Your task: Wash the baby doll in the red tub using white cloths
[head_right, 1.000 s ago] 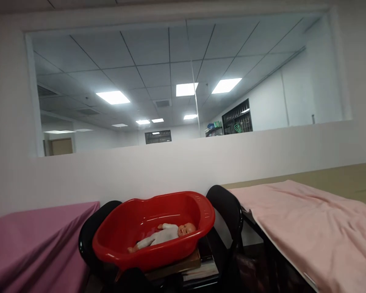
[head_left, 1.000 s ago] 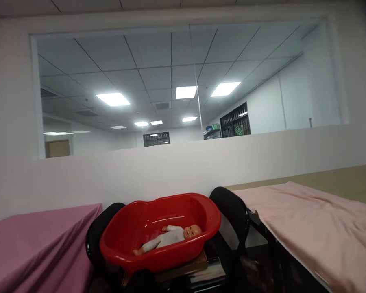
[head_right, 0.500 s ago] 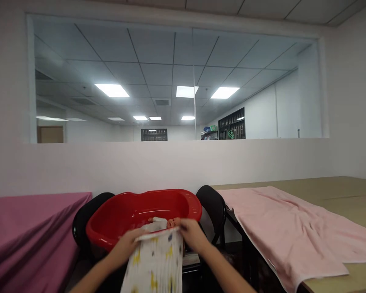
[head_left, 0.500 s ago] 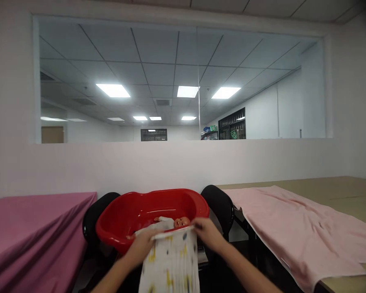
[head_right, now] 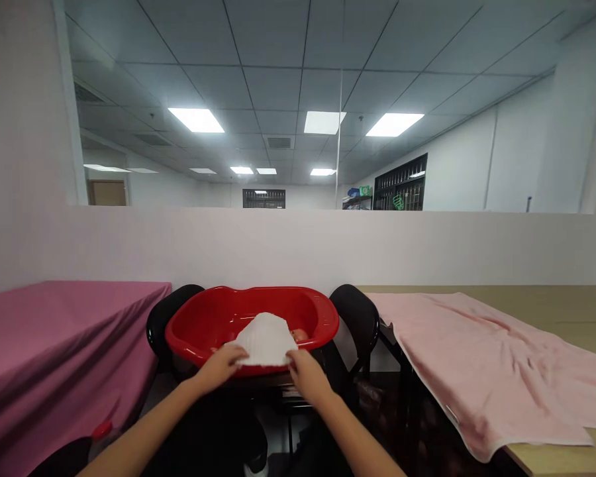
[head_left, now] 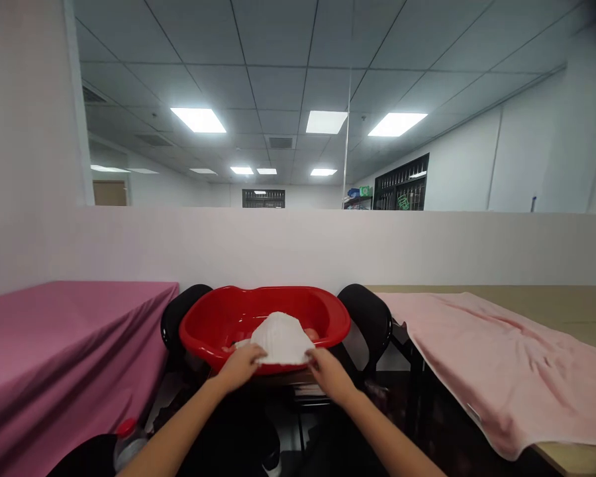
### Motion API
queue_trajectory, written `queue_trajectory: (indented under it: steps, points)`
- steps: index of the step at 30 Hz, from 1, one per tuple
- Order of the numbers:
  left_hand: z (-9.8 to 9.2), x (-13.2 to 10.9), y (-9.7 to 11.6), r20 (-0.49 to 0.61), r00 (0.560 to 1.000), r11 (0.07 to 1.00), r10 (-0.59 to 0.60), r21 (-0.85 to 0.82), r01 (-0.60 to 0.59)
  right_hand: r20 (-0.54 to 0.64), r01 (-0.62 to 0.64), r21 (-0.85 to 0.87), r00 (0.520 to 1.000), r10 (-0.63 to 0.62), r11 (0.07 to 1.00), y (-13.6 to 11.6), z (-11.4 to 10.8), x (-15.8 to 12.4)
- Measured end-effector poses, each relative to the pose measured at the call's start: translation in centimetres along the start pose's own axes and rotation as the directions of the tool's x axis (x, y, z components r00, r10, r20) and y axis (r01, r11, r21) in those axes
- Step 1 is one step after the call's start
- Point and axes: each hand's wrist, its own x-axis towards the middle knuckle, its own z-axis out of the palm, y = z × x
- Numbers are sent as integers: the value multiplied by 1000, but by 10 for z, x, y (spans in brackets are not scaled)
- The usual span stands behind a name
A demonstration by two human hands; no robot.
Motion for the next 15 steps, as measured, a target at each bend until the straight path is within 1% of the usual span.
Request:
queue_trajectory:
  steps: [2,3,5,7,9,10,11,13,14,15]
  points:
    - [30,-26,-12,89,996,1000,-19,0,19,87,-77,57,994,72,995,14,34,-45]
    - [41,-34,-15,99,995,1000,-24,-5,25,124,-124,97,986,112,987,18,47,-62]
    - [53,-40,-16,47,999,999,-19,-30,20,168,-214,183,968,184,959,18,64,-82]
    - [55,-32,-18,-72,997,997,-31,-78,26,170,-280,276,956,240,919,14,68,-80]
    - [49,-13,-25,-189,979,991,-80,-124,57,139,-312,382,950,280,870,13,61,-59]
    - [44,-1,-31,-224,968,987,-118,-136,89,109,-326,433,944,310,840,16,55,-42]
    - [39,12,-41,-233,959,982,-160,-136,131,69,-339,482,934,351,808,21,48,-22]
    - [31,39,-65,-179,955,971,-235,-95,221,-30,-353,583,891,453,732,42,35,24]
    - [29,52,-79,-128,954,963,-270,-55,265,-83,-350,643,852,516,681,56,31,48]
    - [28,65,-95,-65,950,952,-306,-7,306,-124,-345,711,796,592,613,72,29,73]
